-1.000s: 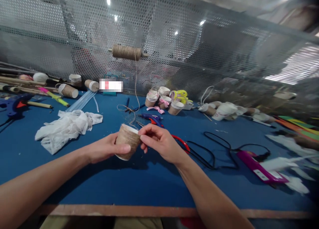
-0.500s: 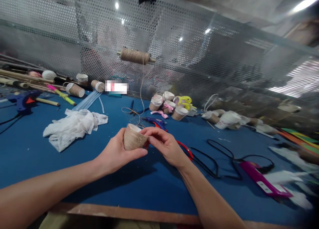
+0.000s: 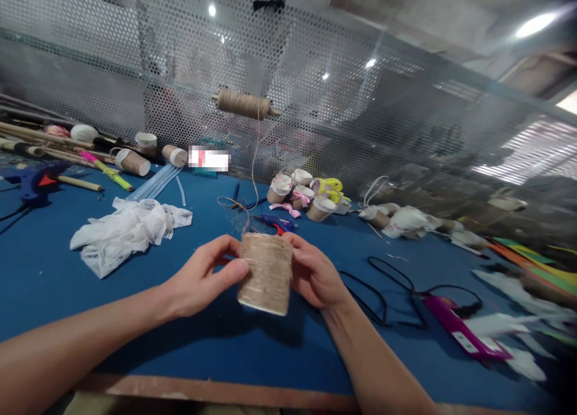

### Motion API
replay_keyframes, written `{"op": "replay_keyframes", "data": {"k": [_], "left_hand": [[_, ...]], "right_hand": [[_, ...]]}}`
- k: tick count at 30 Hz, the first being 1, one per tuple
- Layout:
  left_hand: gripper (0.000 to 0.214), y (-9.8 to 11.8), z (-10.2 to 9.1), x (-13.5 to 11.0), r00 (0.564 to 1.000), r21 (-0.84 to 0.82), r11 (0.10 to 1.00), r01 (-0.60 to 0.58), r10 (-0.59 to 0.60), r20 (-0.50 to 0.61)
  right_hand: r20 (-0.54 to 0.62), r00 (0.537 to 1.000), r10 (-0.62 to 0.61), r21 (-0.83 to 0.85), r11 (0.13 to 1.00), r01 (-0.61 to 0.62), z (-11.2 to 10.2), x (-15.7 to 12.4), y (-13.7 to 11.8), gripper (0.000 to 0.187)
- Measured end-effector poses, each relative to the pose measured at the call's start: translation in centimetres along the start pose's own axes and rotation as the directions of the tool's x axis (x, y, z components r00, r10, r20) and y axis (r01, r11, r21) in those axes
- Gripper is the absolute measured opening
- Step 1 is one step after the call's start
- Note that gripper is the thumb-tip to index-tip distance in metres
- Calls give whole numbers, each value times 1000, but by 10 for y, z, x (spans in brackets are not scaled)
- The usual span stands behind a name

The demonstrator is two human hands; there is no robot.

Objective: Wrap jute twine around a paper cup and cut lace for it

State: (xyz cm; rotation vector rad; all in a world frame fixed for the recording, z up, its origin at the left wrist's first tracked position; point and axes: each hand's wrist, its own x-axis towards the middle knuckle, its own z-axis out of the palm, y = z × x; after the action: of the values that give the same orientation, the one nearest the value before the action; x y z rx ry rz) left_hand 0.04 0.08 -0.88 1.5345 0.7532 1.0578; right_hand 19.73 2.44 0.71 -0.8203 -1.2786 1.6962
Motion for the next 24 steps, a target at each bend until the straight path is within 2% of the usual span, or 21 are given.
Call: {"op": "replay_keyframes", "data": {"k": [3, 7, 10, 14, 17, 24], "left_hand": [[25, 4, -7, 4, 996, 59, 996, -62, 66, -65], [20, 9, -12, 5, 991, -4, 993, -118, 118, 62], [17, 13, -12, 3, 988, -67, 995, -68, 76, 132], [18, 18, -11, 0, 974, -85, 996, 24, -5, 226], [16, 21, -11, -1, 965, -79, 995, 68, -46, 257], [26, 22, -12, -1, 957, -7, 999, 45, -41, 288]], "right_hand": [[-7, 1000, 22, 34, 999, -22, 2, 0, -1, 18], [80, 996, 26, 30, 999, -28, 4, 1, 2, 16], [109, 994, 15, 3, 1000, -16, 5, 1, 5, 14], [146, 989, -16, -1, 1000, 17, 4, 3, 6, 10], [162, 987, -20, -1, 1000, 20, 3, 4, 8, 11], [198, 980, -5, 30, 1000, -1, 1, 5, 11, 8]]}}
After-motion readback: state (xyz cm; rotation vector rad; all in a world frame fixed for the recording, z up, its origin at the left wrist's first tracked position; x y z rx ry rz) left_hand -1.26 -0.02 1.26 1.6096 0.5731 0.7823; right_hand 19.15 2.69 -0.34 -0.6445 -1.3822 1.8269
